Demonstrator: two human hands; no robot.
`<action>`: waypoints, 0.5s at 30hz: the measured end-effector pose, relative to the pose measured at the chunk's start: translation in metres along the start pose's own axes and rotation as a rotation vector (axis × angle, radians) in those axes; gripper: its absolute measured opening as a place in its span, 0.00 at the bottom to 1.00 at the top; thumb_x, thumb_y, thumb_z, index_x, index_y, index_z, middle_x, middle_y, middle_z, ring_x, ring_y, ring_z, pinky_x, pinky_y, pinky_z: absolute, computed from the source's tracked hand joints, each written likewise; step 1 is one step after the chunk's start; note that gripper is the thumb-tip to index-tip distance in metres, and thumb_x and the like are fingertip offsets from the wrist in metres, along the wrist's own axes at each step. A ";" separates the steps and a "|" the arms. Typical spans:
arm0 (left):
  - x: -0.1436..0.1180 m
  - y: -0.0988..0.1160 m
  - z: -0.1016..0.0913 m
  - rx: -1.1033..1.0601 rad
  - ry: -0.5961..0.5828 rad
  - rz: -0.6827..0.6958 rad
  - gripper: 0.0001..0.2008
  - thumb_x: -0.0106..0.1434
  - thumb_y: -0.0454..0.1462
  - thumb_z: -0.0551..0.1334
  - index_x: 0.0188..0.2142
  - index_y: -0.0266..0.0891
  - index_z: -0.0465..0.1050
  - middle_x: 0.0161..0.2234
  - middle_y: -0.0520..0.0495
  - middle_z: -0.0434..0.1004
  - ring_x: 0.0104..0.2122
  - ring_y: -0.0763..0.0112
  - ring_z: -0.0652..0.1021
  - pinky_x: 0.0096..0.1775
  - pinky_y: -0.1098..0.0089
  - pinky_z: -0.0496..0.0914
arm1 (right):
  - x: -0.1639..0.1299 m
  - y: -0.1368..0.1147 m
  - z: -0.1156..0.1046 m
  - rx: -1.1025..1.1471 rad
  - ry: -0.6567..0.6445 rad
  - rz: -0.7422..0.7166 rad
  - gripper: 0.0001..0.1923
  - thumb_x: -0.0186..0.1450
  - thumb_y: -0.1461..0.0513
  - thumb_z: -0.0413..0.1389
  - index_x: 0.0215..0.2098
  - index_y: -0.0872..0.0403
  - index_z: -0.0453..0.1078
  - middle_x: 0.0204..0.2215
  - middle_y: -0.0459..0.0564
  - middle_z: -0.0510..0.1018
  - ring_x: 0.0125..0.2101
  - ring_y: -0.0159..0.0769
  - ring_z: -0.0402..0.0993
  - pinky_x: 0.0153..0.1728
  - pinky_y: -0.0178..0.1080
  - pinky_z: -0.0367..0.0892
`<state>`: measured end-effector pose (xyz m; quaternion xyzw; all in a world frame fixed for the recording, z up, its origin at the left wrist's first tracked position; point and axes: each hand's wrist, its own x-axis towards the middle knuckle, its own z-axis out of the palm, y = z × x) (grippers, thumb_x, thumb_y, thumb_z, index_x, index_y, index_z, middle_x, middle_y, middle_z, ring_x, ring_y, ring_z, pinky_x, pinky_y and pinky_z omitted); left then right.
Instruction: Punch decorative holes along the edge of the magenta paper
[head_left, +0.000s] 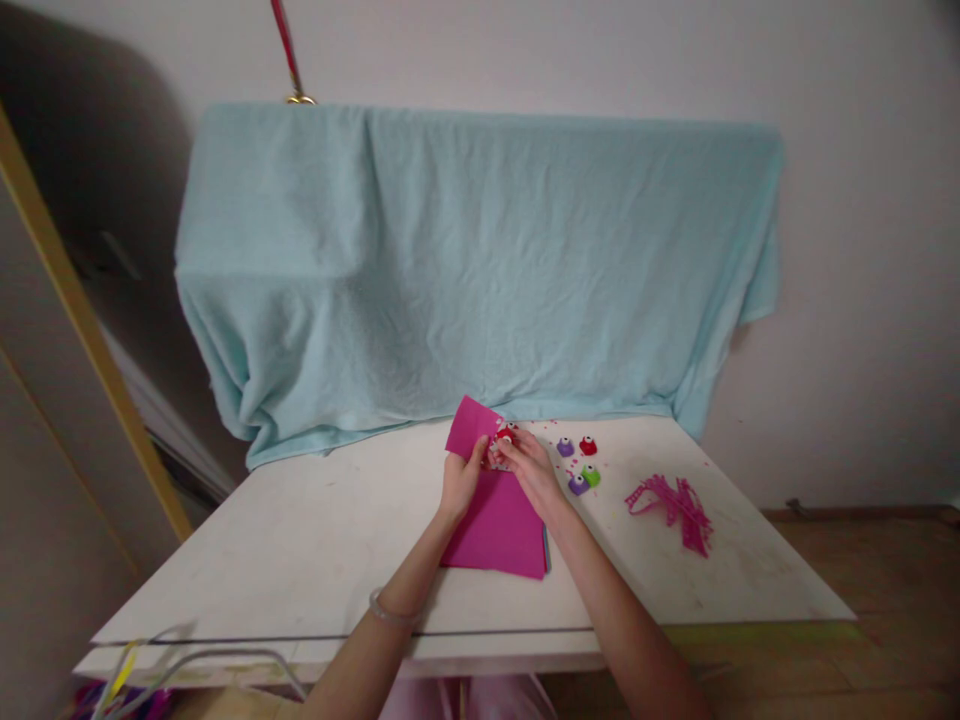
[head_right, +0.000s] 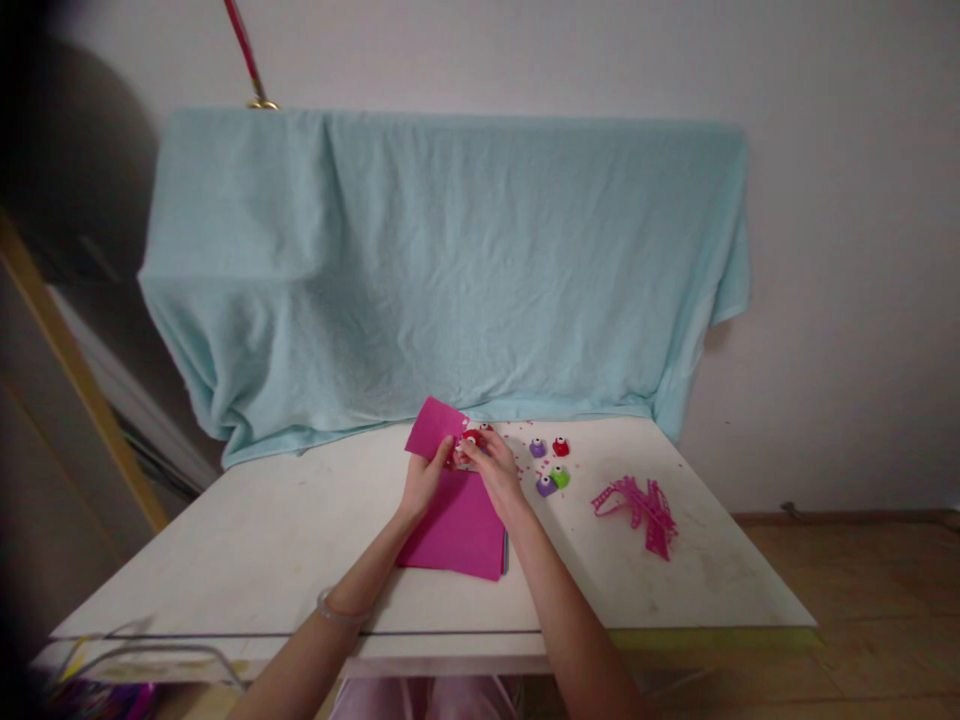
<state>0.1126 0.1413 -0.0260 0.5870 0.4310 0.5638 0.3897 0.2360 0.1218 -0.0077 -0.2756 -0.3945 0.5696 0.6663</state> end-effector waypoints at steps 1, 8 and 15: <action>0.000 0.000 0.000 -0.009 0.003 0.003 0.23 0.62 0.51 0.56 0.27 0.33 0.75 0.24 0.46 0.76 0.26 0.67 0.75 0.31 0.72 0.67 | 0.000 0.000 0.000 0.005 0.006 0.000 0.15 0.52 0.59 0.66 0.36 0.53 0.71 0.28 0.46 0.75 0.26 0.31 0.71 0.33 0.38 0.68; -0.001 0.002 0.000 -0.042 -0.048 0.024 0.22 0.63 0.51 0.55 0.26 0.35 0.72 0.24 0.46 0.75 0.25 0.69 0.74 0.31 0.71 0.67 | 0.001 -0.001 -0.003 0.019 0.038 0.011 0.14 0.53 0.60 0.66 0.36 0.54 0.71 0.30 0.46 0.74 0.27 0.29 0.70 0.33 0.36 0.68; 0.000 0.002 0.000 -0.059 -0.027 0.067 0.20 0.63 0.49 0.56 0.27 0.34 0.72 0.23 0.48 0.75 0.24 0.70 0.74 0.30 0.72 0.67 | 0.002 0.000 -0.005 0.059 0.026 0.021 0.14 0.54 0.61 0.65 0.37 0.53 0.71 0.33 0.46 0.74 0.28 0.29 0.69 0.33 0.35 0.67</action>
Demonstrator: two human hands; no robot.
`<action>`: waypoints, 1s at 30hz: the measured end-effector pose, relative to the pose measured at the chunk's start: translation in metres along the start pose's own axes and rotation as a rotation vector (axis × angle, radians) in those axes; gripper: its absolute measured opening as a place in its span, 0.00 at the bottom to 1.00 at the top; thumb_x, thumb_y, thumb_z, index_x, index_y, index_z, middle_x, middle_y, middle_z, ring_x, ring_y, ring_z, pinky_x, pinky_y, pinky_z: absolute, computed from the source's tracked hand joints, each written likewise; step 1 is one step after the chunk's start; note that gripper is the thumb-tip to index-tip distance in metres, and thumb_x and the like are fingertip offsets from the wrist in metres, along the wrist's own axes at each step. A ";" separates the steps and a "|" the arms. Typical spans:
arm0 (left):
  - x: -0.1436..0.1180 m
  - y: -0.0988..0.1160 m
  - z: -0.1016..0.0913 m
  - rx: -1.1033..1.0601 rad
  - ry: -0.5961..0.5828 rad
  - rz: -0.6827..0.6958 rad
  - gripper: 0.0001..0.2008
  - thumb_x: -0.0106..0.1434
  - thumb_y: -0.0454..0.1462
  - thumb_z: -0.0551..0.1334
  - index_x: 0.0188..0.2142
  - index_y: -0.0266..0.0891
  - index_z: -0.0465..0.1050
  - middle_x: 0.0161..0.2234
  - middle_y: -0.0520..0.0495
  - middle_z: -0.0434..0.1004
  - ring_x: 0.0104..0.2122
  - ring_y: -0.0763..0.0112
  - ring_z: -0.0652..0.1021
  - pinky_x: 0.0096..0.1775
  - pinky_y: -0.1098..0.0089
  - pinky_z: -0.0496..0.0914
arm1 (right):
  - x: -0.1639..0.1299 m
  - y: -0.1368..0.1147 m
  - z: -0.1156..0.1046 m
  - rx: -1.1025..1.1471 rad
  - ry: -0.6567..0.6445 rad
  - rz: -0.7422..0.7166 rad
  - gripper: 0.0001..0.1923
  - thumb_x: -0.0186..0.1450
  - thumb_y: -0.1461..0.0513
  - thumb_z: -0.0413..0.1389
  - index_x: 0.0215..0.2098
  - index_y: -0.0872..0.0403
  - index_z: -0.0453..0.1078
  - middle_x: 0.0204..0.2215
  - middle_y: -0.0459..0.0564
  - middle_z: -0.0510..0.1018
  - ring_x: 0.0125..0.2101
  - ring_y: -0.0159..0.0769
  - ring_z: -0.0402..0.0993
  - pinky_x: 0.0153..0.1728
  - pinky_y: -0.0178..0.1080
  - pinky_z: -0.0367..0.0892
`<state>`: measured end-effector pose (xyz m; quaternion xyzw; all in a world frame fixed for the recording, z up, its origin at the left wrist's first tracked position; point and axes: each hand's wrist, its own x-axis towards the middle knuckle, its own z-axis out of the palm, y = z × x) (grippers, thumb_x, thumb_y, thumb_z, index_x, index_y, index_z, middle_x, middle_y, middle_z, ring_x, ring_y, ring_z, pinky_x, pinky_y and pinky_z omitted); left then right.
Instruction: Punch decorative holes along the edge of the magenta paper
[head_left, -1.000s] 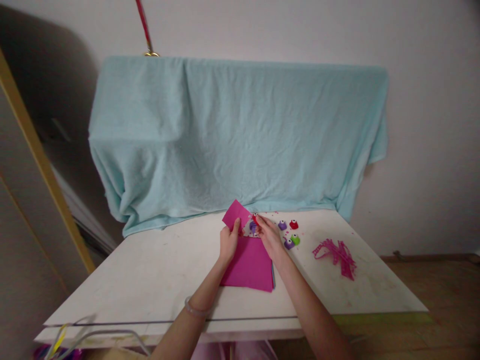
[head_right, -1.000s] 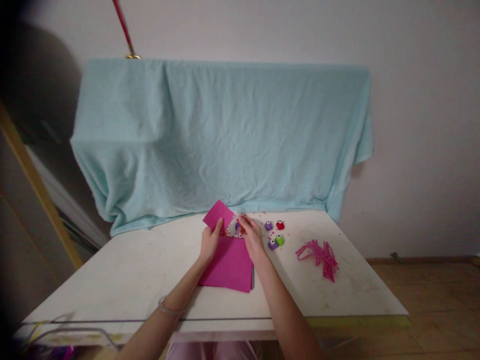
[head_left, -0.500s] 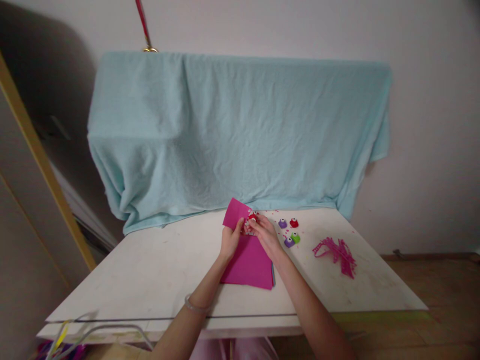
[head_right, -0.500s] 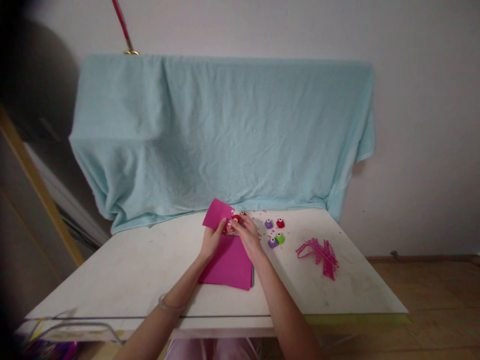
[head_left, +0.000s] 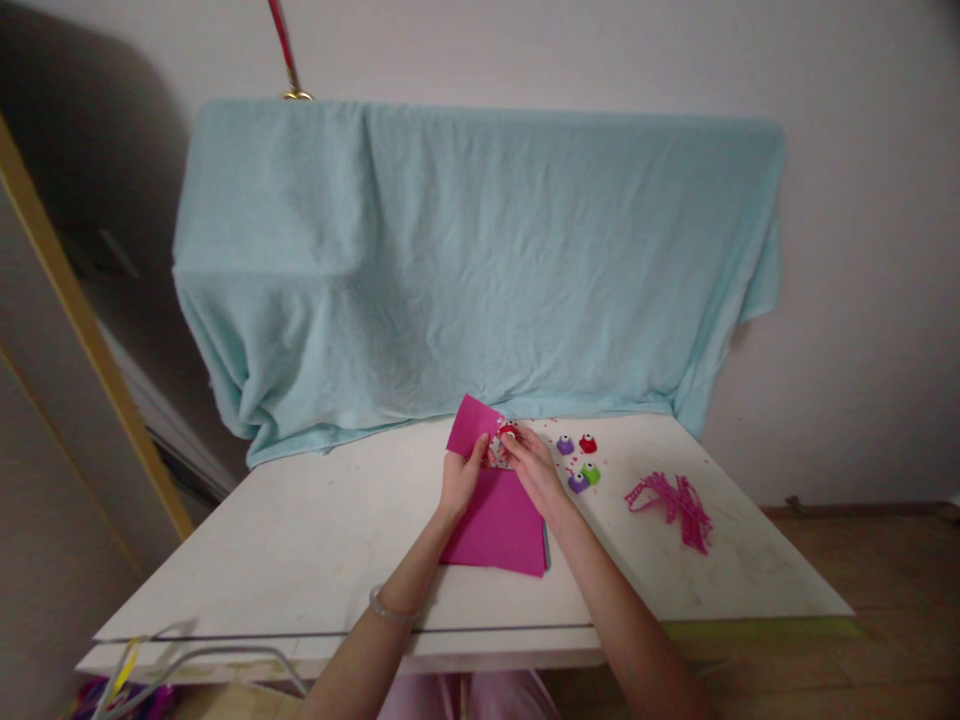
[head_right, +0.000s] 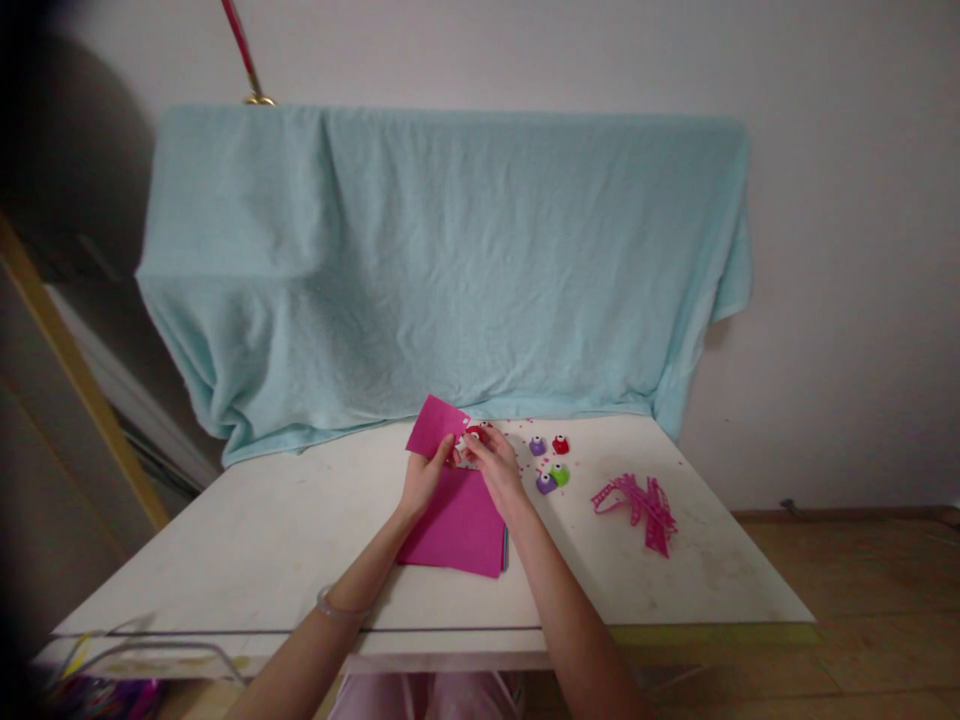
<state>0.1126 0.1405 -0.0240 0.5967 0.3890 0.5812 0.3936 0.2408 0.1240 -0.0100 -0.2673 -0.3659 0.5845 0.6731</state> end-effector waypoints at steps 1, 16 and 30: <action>0.000 -0.001 0.000 0.000 0.007 0.006 0.20 0.63 0.49 0.56 0.27 0.34 0.72 0.23 0.48 0.75 0.24 0.70 0.74 0.30 0.72 0.67 | 0.000 0.000 0.000 0.008 -0.003 -0.001 0.14 0.53 0.62 0.65 0.37 0.53 0.71 0.33 0.46 0.74 0.27 0.28 0.69 0.33 0.34 0.67; 0.000 -0.002 0.001 -0.005 0.039 -0.023 0.20 0.62 0.48 0.58 0.25 0.33 0.73 0.23 0.47 0.75 0.23 0.70 0.74 0.28 0.73 0.66 | -0.002 -0.003 0.005 -0.022 -0.013 -0.009 0.13 0.53 0.61 0.66 0.35 0.54 0.71 0.30 0.45 0.74 0.26 0.28 0.68 0.32 0.34 0.67; -0.001 0.004 0.002 -0.061 0.099 0.026 0.17 0.61 0.47 0.59 0.33 0.33 0.73 0.27 0.48 0.75 0.26 0.71 0.73 0.32 0.73 0.67 | -0.003 0.001 0.003 -0.045 -0.091 0.035 0.16 0.53 0.62 0.65 0.39 0.53 0.70 0.33 0.47 0.75 0.31 0.33 0.73 0.36 0.38 0.68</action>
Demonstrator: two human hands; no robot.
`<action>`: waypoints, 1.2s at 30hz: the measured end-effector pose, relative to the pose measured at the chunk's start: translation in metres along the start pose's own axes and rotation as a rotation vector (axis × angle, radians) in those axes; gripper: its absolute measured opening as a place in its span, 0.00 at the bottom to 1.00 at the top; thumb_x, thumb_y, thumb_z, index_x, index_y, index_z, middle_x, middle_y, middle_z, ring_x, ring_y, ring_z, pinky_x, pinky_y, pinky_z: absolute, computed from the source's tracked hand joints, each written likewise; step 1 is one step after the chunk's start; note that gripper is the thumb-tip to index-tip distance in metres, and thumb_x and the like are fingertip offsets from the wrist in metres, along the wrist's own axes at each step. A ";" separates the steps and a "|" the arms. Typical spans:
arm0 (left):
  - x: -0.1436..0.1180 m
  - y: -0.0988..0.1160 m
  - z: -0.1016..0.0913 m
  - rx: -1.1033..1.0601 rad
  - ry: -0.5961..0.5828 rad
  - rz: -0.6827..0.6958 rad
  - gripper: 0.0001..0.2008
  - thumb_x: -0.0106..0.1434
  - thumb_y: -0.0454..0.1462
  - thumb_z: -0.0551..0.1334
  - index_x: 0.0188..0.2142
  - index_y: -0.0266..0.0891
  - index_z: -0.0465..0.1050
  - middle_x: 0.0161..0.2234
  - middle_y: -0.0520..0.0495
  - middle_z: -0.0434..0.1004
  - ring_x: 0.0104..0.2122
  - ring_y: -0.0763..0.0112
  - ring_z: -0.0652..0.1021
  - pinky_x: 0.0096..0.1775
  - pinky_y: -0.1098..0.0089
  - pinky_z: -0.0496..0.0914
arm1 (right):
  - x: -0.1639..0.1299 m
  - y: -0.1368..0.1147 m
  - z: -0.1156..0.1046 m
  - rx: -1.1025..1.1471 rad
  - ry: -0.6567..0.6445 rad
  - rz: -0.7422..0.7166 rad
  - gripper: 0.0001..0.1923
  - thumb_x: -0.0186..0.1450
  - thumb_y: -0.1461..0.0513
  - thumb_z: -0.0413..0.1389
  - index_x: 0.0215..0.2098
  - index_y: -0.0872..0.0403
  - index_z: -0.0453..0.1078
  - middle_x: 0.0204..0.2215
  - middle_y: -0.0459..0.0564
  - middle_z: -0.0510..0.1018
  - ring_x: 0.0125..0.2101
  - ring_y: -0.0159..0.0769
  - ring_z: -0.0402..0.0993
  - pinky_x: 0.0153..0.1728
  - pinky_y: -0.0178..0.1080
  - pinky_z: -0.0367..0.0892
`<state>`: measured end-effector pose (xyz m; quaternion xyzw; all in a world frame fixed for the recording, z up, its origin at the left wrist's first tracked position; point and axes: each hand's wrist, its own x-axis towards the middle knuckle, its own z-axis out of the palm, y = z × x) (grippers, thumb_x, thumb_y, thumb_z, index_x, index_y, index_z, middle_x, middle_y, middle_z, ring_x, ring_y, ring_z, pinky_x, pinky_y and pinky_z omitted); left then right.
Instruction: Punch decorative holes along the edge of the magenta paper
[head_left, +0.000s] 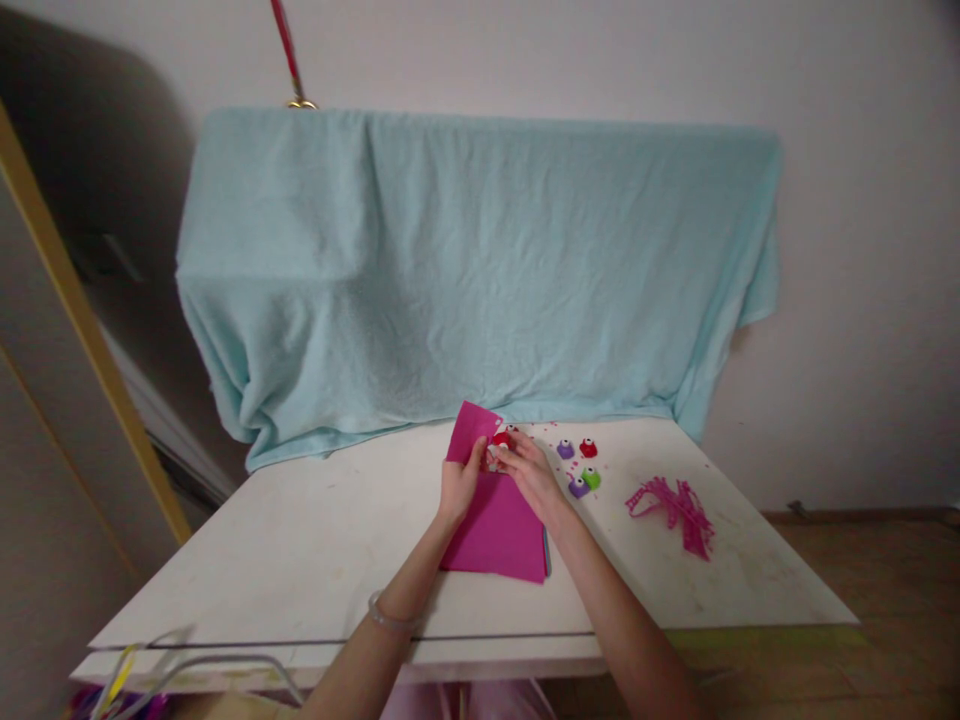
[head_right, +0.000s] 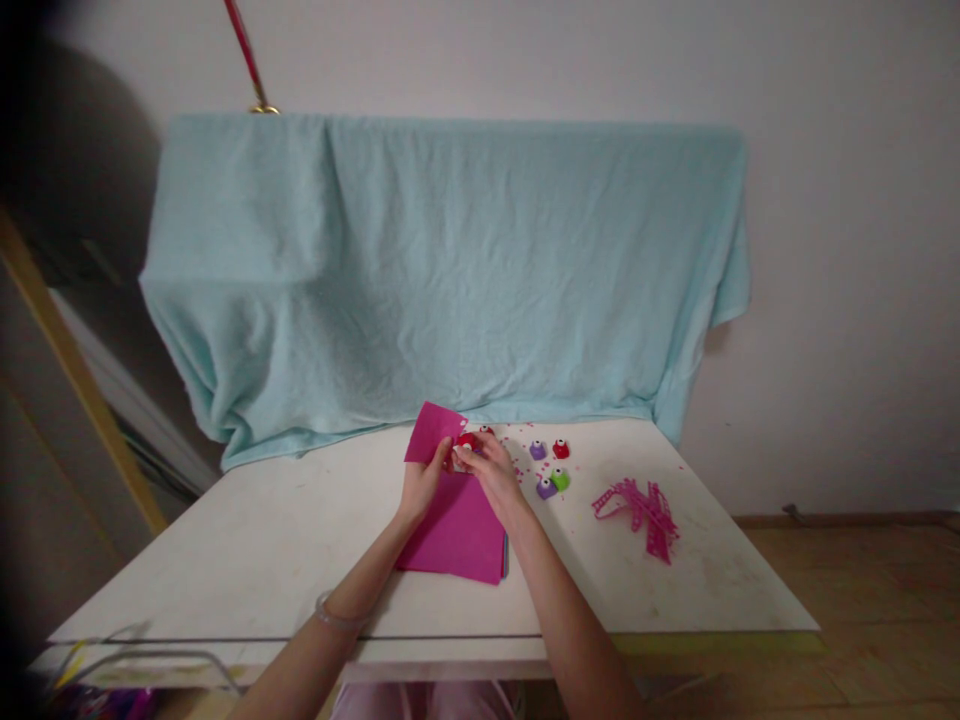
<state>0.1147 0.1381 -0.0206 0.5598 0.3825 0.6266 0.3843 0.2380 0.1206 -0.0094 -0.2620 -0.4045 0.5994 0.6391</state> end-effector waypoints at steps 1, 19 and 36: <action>0.000 -0.001 0.000 0.006 0.004 -0.004 0.17 0.61 0.48 0.59 0.33 0.33 0.73 0.27 0.48 0.75 0.26 0.72 0.73 0.31 0.73 0.67 | 0.000 0.000 0.000 0.004 -0.003 0.004 0.16 0.53 0.62 0.65 0.39 0.53 0.70 0.34 0.48 0.76 0.32 0.34 0.73 0.37 0.38 0.68; -0.001 -0.006 -0.005 0.096 -0.025 -0.057 0.18 0.62 0.48 0.58 0.32 0.34 0.75 0.25 0.49 0.75 0.26 0.71 0.73 0.32 0.72 0.66 | 0.000 -0.001 0.003 0.020 0.036 0.021 0.19 0.50 0.64 0.66 0.40 0.52 0.70 0.37 0.47 0.76 0.36 0.36 0.73 0.36 0.37 0.67; -0.002 -0.004 -0.001 0.122 -0.128 0.038 0.16 0.64 0.41 0.54 0.45 0.35 0.73 0.39 0.43 0.78 0.39 0.65 0.75 0.44 0.67 0.67 | 0.002 0.001 0.001 -0.100 0.073 -0.019 0.16 0.51 0.60 0.66 0.36 0.54 0.71 0.29 0.44 0.74 0.24 0.28 0.64 0.25 0.33 0.58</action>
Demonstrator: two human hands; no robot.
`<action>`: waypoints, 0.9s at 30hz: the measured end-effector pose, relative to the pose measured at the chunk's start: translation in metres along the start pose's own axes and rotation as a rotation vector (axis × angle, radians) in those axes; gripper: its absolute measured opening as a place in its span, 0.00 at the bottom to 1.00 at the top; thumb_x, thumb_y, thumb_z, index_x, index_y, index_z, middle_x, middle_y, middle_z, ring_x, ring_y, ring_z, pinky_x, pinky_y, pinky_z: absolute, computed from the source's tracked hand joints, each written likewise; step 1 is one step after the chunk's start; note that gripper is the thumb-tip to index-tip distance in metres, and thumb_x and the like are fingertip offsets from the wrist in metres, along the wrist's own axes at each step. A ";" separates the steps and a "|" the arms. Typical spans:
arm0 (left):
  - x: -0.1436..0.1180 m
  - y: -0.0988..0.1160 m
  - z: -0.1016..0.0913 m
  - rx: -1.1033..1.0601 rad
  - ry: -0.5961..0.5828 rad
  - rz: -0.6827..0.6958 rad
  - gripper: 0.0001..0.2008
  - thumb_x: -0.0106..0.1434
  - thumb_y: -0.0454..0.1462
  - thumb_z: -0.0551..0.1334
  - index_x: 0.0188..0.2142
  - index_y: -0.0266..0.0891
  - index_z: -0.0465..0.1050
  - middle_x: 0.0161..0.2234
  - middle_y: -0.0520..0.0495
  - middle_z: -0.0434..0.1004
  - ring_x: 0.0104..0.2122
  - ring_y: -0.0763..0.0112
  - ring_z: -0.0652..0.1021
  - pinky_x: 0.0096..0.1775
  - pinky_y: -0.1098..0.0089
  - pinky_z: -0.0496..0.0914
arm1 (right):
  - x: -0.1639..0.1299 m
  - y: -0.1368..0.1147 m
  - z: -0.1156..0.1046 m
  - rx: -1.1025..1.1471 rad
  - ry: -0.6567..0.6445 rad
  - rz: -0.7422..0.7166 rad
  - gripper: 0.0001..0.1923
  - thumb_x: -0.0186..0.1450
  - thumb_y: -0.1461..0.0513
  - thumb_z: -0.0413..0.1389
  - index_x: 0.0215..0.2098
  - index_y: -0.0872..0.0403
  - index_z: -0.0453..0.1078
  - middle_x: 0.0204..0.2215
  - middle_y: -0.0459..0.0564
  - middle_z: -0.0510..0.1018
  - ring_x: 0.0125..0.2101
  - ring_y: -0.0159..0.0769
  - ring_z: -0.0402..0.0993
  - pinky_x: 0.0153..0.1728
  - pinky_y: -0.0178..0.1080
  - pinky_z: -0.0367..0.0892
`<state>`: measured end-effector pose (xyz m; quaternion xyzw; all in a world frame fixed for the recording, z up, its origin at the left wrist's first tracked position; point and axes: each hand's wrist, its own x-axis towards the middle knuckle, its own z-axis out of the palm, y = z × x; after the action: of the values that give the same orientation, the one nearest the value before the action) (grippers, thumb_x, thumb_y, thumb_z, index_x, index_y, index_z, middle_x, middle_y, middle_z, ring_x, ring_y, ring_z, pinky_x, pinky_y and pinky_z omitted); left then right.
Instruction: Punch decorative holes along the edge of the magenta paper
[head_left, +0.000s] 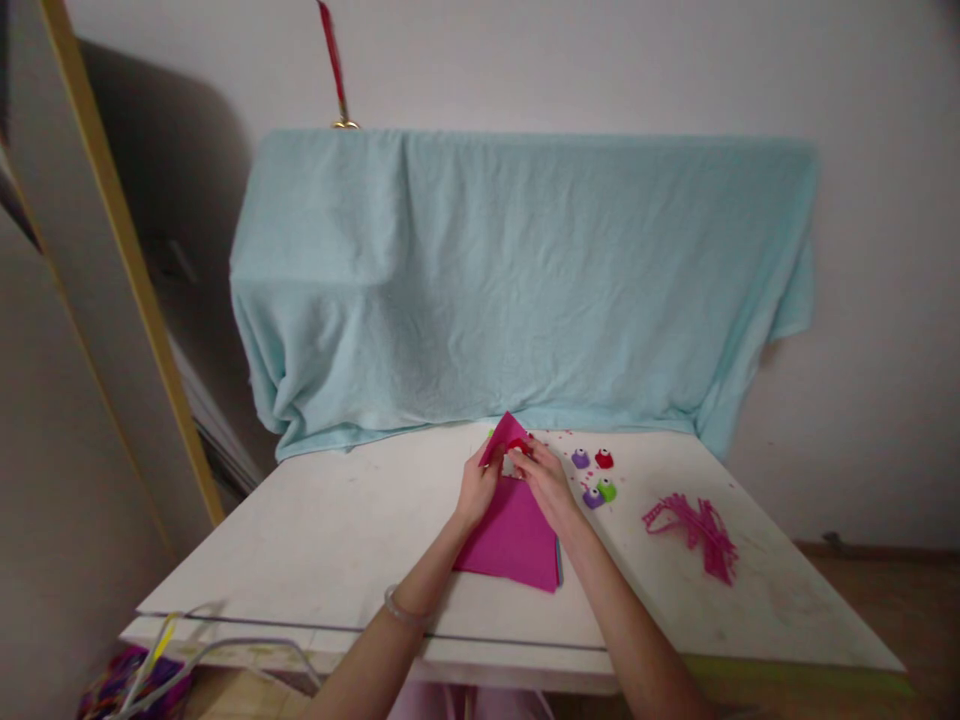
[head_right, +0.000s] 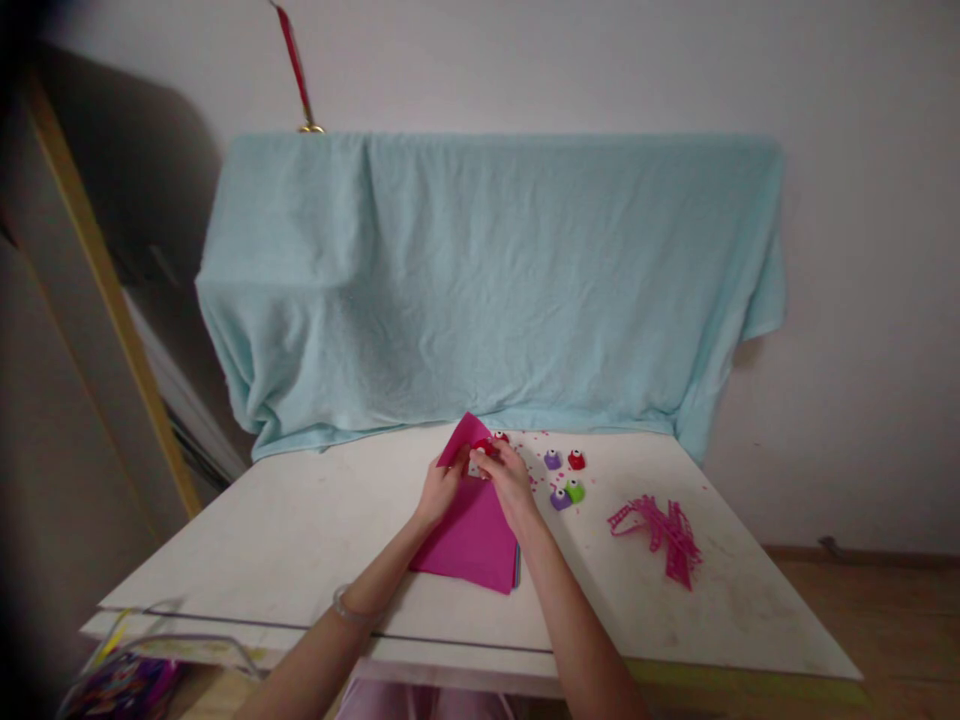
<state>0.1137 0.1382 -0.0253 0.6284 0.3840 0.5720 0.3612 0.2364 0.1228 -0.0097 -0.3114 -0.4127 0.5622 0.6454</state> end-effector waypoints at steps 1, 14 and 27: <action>0.000 0.000 0.000 0.002 -0.009 0.009 0.16 0.64 0.41 0.53 0.45 0.35 0.73 0.39 0.44 0.78 0.39 0.65 0.75 0.44 0.67 0.67 | 0.000 0.000 0.001 0.000 0.005 -0.007 0.16 0.51 0.60 0.66 0.36 0.55 0.71 0.29 0.44 0.74 0.24 0.28 0.64 0.25 0.33 0.58; 0.001 -0.003 -0.002 0.040 -0.013 0.062 0.14 0.62 0.35 0.54 0.44 0.36 0.73 0.39 0.45 0.77 0.36 0.66 0.75 0.42 0.70 0.67 | -0.001 0.002 0.003 -0.053 0.097 -0.039 0.15 0.51 0.58 0.66 0.35 0.55 0.72 0.30 0.46 0.75 0.26 0.29 0.67 0.27 0.33 0.60; 0.000 0.000 -0.003 0.099 -0.045 0.081 0.16 0.55 0.29 0.52 0.40 0.36 0.73 0.33 0.48 0.77 0.33 0.68 0.74 0.39 0.70 0.67 | -0.003 -0.001 0.005 -0.075 0.073 -0.030 0.16 0.51 0.57 0.65 0.36 0.55 0.72 0.29 0.46 0.75 0.25 0.29 0.68 0.27 0.33 0.64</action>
<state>0.1107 0.1378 -0.0251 0.6732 0.3781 0.5521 0.3147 0.2326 0.1192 -0.0069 -0.3495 -0.4144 0.5251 0.6560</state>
